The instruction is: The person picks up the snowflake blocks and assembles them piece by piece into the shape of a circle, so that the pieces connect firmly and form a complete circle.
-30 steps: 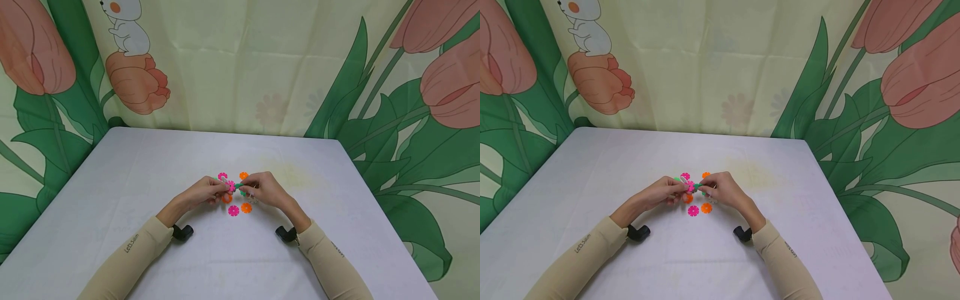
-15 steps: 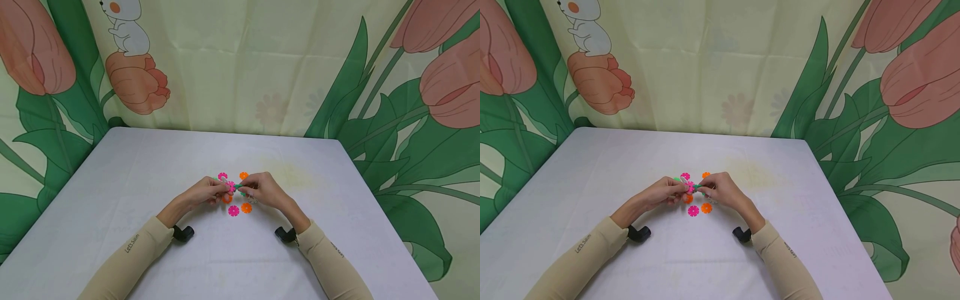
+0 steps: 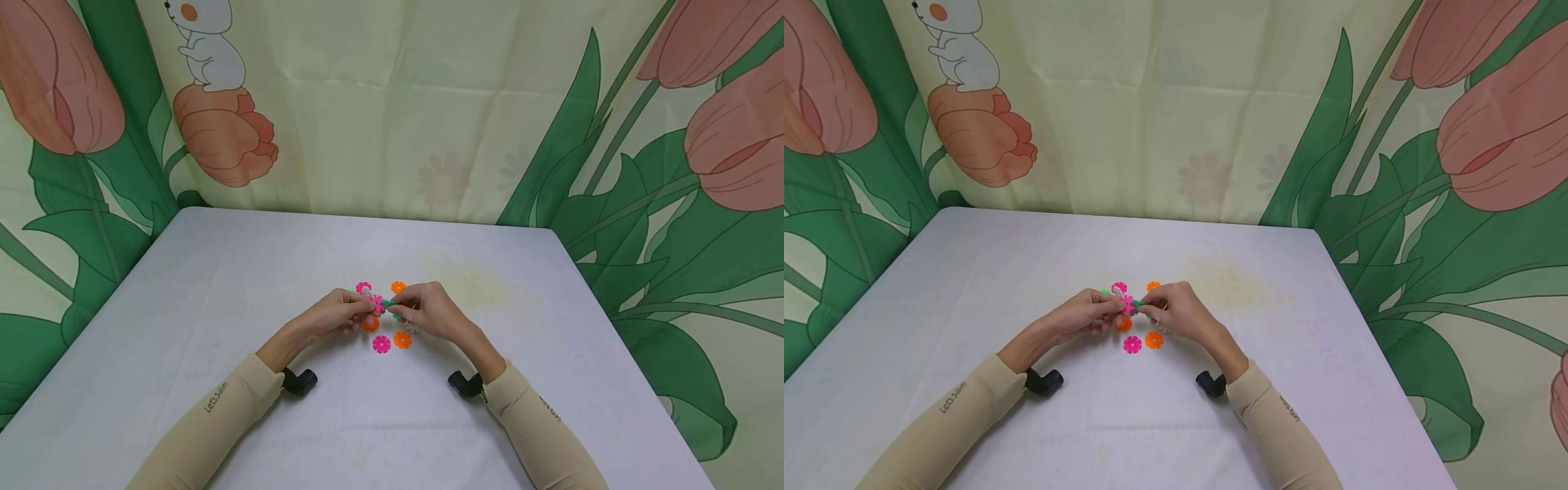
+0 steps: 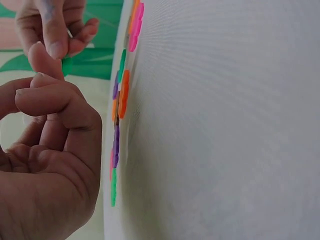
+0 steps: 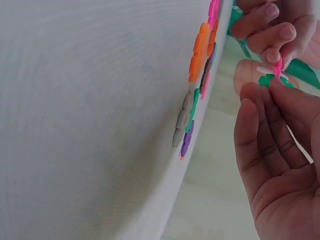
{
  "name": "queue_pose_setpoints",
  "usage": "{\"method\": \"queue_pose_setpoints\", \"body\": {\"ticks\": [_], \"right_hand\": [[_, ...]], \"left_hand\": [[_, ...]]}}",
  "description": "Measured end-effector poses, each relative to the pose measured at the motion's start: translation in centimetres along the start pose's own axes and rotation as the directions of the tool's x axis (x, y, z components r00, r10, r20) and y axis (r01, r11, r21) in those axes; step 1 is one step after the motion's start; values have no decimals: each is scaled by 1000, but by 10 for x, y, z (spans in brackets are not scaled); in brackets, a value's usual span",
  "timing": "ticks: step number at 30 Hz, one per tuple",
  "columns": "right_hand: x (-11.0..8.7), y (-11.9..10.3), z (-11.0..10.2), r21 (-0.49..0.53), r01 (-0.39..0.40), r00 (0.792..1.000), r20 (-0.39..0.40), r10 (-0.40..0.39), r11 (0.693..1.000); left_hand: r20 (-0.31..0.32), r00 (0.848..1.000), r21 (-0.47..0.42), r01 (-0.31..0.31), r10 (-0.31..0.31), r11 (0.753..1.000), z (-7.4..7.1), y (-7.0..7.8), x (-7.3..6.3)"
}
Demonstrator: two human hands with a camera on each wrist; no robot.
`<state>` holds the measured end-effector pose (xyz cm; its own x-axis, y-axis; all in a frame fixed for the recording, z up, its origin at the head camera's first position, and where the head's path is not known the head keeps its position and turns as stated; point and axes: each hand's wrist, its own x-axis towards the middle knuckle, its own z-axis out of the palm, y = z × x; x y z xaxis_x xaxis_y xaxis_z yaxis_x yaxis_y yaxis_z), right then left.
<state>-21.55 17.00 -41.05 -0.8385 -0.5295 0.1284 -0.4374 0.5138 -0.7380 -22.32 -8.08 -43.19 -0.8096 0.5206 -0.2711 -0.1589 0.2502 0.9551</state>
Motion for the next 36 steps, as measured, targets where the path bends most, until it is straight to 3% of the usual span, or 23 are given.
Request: {"method": "queue_pose_setpoints", "body": {"ticks": [7, 19, 23, 29, 36], "right_hand": [[1, 0, 1, -16, -10, 1000, 8, 10, 1000], [-1, 1, -11, -89, -29, 996, 78, 36, 996], [-3, 6, -21, -145, -80, 990, 106, 96, 986], [-4, 11, -28, -294, -166, 964, 152, 217, 941], [-6, 13, -30, -322, -164, 954, 190, 233, 932]], "left_hand": [[-47, 999, -18, 20, -20, 1000, 1, 1, 2], [-56, 998, -45, 8, -10, 999, 0, 4, 1], [-58, 998, -38, 13, -15, 999, 0, 4, 2], [-67, 997, -36, 25, -28, 999, 1, 5, 3], [-71, 997, -28, 30, -32, 999, 1, 3, 5]]}}
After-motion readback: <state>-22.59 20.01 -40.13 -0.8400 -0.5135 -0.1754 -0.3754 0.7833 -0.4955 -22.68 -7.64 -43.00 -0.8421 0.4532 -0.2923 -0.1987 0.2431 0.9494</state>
